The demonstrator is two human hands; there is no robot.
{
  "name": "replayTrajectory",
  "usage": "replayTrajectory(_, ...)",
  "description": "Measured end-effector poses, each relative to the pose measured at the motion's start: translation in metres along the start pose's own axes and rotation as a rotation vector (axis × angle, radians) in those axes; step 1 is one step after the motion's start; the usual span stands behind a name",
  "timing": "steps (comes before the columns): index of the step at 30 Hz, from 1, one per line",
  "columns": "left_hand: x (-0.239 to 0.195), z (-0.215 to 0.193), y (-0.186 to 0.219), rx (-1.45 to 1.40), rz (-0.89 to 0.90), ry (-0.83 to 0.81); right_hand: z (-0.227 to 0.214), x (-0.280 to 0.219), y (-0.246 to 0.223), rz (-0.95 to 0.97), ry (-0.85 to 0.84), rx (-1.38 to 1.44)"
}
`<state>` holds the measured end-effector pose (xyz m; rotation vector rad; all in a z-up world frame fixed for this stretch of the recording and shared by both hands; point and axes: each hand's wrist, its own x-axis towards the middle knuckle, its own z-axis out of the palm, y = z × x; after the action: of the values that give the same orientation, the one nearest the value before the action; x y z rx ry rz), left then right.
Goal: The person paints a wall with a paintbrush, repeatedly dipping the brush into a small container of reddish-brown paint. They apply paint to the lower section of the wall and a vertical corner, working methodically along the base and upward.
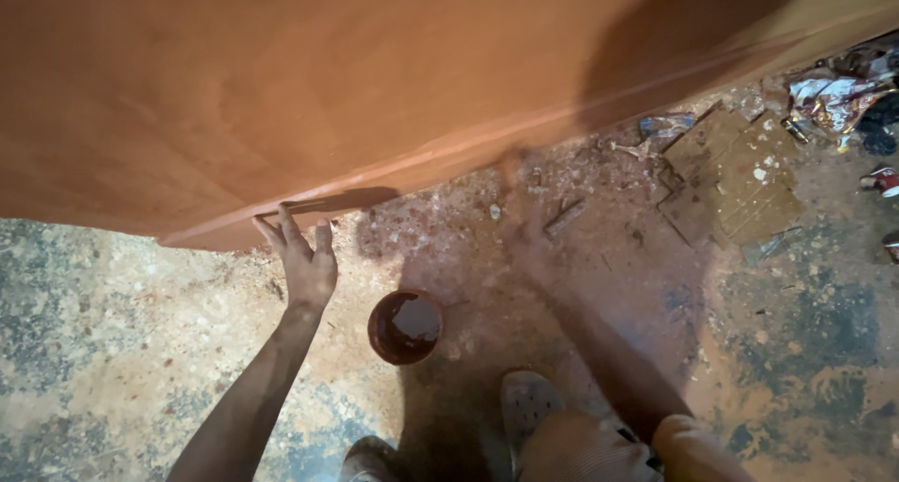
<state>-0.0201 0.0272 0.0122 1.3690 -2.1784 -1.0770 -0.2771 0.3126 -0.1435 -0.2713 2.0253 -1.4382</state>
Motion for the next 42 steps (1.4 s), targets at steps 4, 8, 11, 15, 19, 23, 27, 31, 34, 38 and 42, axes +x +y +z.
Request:
replayTrajectory(4,-0.002,0.001,0.009,0.018,0.030,0.005,0.047,-0.027,0.004,-0.135,-0.242,-0.124)
replayTrajectory(8,-0.005,-0.001,0.014,0.052,0.022,-0.038,0.018,-0.009,0.021,-0.101,-0.198,0.006)
replayTrajectory(11,-0.007,-0.005,0.015,0.007,0.037,-0.062,-0.041,0.012,0.027,-0.038,-0.029,0.194)
replayTrajectory(15,-0.007,-0.008,0.016,0.005,0.059,-0.045,-0.112,0.027,-0.001,-0.064,0.200,0.554)
replayTrajectory(19,-0.007,-0.002,0.018,0.009,0.081,-0.059,-0.149,0.025,-0.044,-0.157,0.297,0.711)
replayTrajectory(23,-0.007,0.002,0.024,0.012,0.135,-0.039,-0.076,0.016,-0.060,-0.135,0.272,0.468)
replayTrajectory(27,-0.009,0.003,0.029,-0.037,0.117,-0.029,0.038,-0.034,-0.061,-0.112,-0.052,0.019)
replayTrajectory(31,-0.012,-0.002,0.027,-0.038,0.116,-0.027,0.088,-0.091,-0.098,-0.036,-0.467,0.016)
replayTrajectory(34,-0.018,0.003,0.022,-0.038,0.026,-0.026,0.084,-0.119,-0.129,0.087,-0.520,0.297)
replayTrajectory(38,-0.045,0.035,0.017,-0.623,0.121,-0.197,0.069,-0.134,-0.133,-0.918,-0.174,-0.146)
replayTrajectory(42,-0.074,0.072,0.031,-0.388,0.080,-0.628,0.090,-0.141,-0.110,0.088,-0.287,0.512)
